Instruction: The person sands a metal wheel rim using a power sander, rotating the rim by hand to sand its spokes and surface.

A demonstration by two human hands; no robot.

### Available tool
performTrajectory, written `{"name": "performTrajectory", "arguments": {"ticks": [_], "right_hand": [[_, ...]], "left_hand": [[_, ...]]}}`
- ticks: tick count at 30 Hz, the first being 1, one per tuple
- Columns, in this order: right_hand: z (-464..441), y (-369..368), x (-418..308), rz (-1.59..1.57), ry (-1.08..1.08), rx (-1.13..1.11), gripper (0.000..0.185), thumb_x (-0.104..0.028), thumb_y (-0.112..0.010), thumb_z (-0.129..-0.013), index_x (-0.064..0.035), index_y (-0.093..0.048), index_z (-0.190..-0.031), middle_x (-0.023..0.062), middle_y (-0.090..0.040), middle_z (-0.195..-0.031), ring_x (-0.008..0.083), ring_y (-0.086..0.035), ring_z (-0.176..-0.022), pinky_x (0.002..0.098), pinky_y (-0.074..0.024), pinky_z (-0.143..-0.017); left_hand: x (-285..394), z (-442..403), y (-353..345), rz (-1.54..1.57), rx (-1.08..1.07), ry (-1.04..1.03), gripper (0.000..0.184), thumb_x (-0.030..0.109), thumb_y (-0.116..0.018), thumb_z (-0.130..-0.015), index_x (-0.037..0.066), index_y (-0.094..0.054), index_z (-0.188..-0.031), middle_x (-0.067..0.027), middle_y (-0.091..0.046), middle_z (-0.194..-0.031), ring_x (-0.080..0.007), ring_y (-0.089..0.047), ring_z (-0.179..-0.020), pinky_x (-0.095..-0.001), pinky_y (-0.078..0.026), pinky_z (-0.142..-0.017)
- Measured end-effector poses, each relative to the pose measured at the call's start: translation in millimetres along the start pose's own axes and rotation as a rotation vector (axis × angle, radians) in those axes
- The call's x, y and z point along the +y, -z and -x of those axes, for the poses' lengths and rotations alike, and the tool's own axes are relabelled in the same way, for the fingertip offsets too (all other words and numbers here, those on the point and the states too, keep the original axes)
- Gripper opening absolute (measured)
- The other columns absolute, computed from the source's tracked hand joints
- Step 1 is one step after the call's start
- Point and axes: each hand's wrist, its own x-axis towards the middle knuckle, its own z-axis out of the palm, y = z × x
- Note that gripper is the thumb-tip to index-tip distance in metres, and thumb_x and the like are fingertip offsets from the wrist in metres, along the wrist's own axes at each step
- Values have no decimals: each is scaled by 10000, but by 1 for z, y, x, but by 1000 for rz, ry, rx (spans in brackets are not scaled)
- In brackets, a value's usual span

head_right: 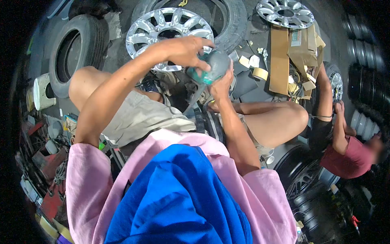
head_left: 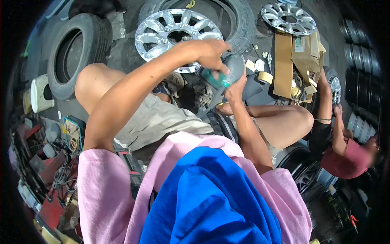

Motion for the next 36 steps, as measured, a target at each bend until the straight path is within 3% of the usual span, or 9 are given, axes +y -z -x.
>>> {"name": "performTrajectory", "arguments": {"ticks": [4, 6, 7, 12, 13, 16, 26, 31, 36], "right_hand": [[-1, 3, -14, -25, -161, 75, 708, -362, -962, -669, -2, -652, -1193, 132, -706, -1124, 270, -680, -1032, 400, -526, -938], [-6, 6, -11, -96, -242, 2, 715, -348, -965, -669, 2, -642, -1202, 128, -715, -1100, 261, -687, -1013, 389, -533, -933], [-9, 3, -11, -95, -244, 2, 715, -348, -965, -669, 2, -642, -1202, 128, -715, -1100, 261, -687, -1013, 389, -533, -933], [-40, -25, -11, -29, -284, -70, 714, -343, -977, -659, 3, -653, -1193, 125, -726, -1098, 247, -693, -991, 372, -538, -903], [-45, -31, -13, 72, -241, -72, 543, -426, -898, -774, -19, -715, -1084, 89, -755, -995, 197, -688, -946, 365, -527, -863], [-56, -24, -17, -52, -497, -165, 695, -441, -948, -688, -2, -682, -1158, 125, -748, -1063, 247, -704, -998, 394, -533, -916], [-97, -37, -40, 171, -549, -322, 720, -566, -831, -756, -40, -740, -1238, 144, -738, -1218, 269, -681, -1145, 361, -502, -986], [-138, -81, -8, 392, -753, -361, 1118, -716, -820, -614, 186, -632, -1247, 308, -656, -1310, 371, -646, -1247, 405, -500, -1049], [-133, -71, -13, 430, -761, -400, 1115, -707, -826, -615, 192, -627, -1245, 305, -631, -1354, 369, -629, -1276, 408, -497, -1064]], "left_hand": [[-14, 26, 57, -288, 452, -176, 584, 433, -746, -915, 26, -628, -1317, -237, -704, -1187, -379, -705, -1033, -452, -558, -906], [5, 58, 98, -228, 531, -84, 537, 437, -729, -947, 22, -669, -1282, -183, -727, -1138, -224, -675, -875, -347, -546, -812], [22, 73, 128, -199, 497, -24, 560, 408, -736, -946, -19, -654, -1299, -220, -718, -1231, -374, -710, -1081, -405, -567, -930], [-8, 109, 150, -11, 524, 78, 506, 351, -710, -980, -45, -646, -1288, -170, -740, -1083, -209, -693, -934, -329, -567, -824], [-19, 114, 148, 26, 495, 97, 508, 352, -712, -981, -48, -645, -1288, -164, -738, -1065, -199, -688, -906, -329, -568, -811], [-53, 121, 132, -144, 459, 139, 547, 445, -714, -961, 29, -664, -1311, -163, -738, -1129, -202, -663, -835, -336, -543, -779], [-2, 132, 147, -98, 519, 267, 454, 293, -727, -953, -61, -660, -1229, -236, -738, -1081, -306, -739, -956, -387, -590, -817], [-17, 129, 152, -113, 495, 192, 438, 286, -717, -954, -61, -666, -1217, -248, -740, -1049, -329, -741, -953, -388, -584, -805], [-18, 130, 149, -128, 512, 222, 430, 291, -712, -957, -56, -677, -1209, -249, -741, -1034, -322, -744, -925, -383, -580, -791]]}}
